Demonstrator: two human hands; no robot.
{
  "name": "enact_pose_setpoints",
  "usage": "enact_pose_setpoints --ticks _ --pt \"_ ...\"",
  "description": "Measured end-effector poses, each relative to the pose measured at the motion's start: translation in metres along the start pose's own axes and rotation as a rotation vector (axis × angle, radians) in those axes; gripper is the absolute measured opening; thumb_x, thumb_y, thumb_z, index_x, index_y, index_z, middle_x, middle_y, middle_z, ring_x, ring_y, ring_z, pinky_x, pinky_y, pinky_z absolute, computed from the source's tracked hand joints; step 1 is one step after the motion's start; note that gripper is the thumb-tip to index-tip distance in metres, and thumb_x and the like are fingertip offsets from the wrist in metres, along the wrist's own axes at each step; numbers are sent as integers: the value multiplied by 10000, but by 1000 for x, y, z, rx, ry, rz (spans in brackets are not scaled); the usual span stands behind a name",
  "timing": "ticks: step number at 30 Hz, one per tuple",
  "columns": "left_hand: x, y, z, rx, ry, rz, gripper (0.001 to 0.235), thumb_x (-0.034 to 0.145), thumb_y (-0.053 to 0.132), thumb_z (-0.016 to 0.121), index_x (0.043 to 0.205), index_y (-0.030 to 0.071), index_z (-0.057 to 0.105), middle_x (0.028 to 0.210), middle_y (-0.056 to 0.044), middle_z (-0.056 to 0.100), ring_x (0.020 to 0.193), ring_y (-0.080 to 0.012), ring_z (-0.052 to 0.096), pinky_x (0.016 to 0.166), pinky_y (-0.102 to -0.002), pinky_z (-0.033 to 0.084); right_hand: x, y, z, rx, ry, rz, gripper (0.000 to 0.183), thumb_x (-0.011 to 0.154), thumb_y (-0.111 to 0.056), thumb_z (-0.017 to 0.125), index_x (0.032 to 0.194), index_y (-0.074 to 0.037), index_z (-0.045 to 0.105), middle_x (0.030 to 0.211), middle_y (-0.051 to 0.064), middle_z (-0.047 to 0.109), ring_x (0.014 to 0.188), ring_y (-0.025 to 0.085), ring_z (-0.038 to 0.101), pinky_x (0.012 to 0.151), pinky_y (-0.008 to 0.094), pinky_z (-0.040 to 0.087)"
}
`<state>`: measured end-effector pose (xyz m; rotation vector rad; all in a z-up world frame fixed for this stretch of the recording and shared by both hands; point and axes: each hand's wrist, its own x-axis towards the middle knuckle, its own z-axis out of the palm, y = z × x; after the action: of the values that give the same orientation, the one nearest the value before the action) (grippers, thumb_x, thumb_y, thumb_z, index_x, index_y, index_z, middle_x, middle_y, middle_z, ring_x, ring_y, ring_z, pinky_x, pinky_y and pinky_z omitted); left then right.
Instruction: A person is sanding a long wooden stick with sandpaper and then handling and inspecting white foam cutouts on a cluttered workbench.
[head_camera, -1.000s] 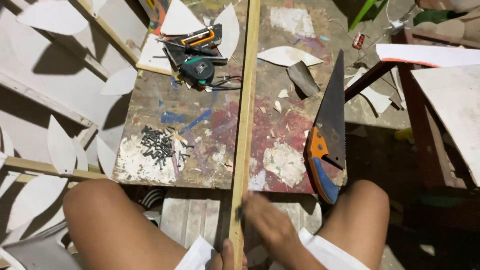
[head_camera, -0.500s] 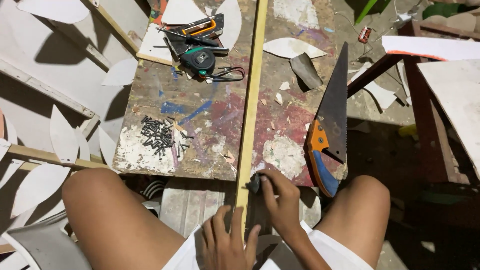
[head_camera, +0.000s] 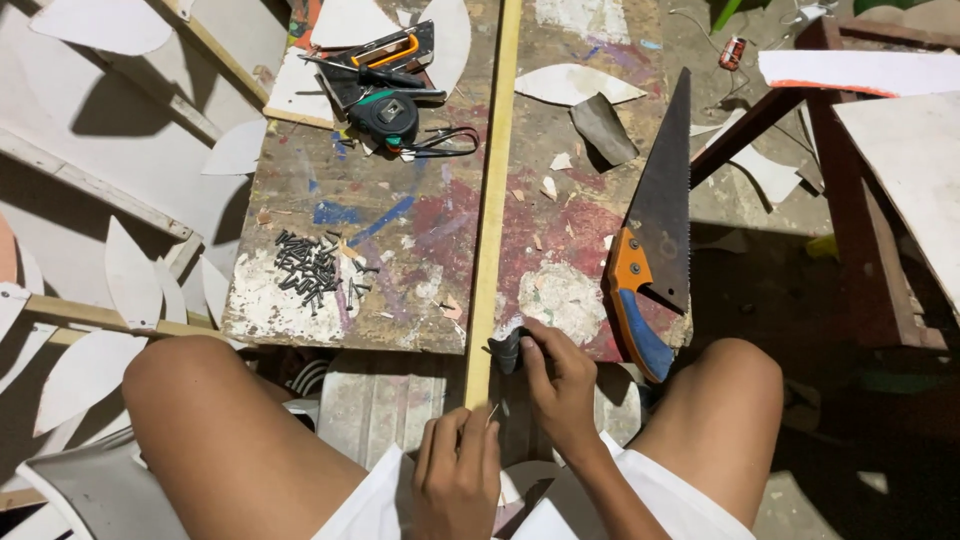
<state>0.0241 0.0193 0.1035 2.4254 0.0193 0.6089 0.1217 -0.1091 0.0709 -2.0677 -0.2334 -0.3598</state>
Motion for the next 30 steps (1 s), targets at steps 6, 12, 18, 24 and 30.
enact_pose_setpoints --ticks 6,12,18,24,30 --pt "-2 -4 5 5 -96 39 220 862 -13 730 1078 24 746 873 -71 601 777 -241 581 678 -370 533 -1 -3 0 -7 -9 -10 268 1027 -186 566 1172 -16 715 1049 113 769 950 212 731 799 327 564" --pt "-14 -6 -8 37 -250 -163 211 856 94 759 1039 200 759 1016 24 695 878 -137 714 690 -234 675 -2 0 0 -19 -5 -34 260 1024 -180 577 1172 -13 710 1065 116 770 965 225 741 815 336 575" --pt "-16 -10 -23 -50 -24 -176 188 1004 88 560 888 158 689 909 40 694 802 -155 679 763 -272 524 0 -3 2 -18 -29 -79 222 1034 -151 563 1133 -12 704 1033 115 751 936 233 728 788 339 552" --pt "-25 -17 -18 -105 45 -145 105 938 7 639 975 95 684 1118 -59 793 1059 -161 775 850 -240 614 -5 -24 7 120 -30 -21 288 1070 -201 445 1111 -32 674 855 79 728 610 142 708 511 234 597" --pt "-77 -21 -21 -3 -64 -526 265 933 319 557 978 305 819 991 124 829 822 -107 772 725 -259 578 2 -42 14 159 -252 -101 250 1050 -86 503 1219 -68 687 1182 63 770 989 197 781 833 299 620"
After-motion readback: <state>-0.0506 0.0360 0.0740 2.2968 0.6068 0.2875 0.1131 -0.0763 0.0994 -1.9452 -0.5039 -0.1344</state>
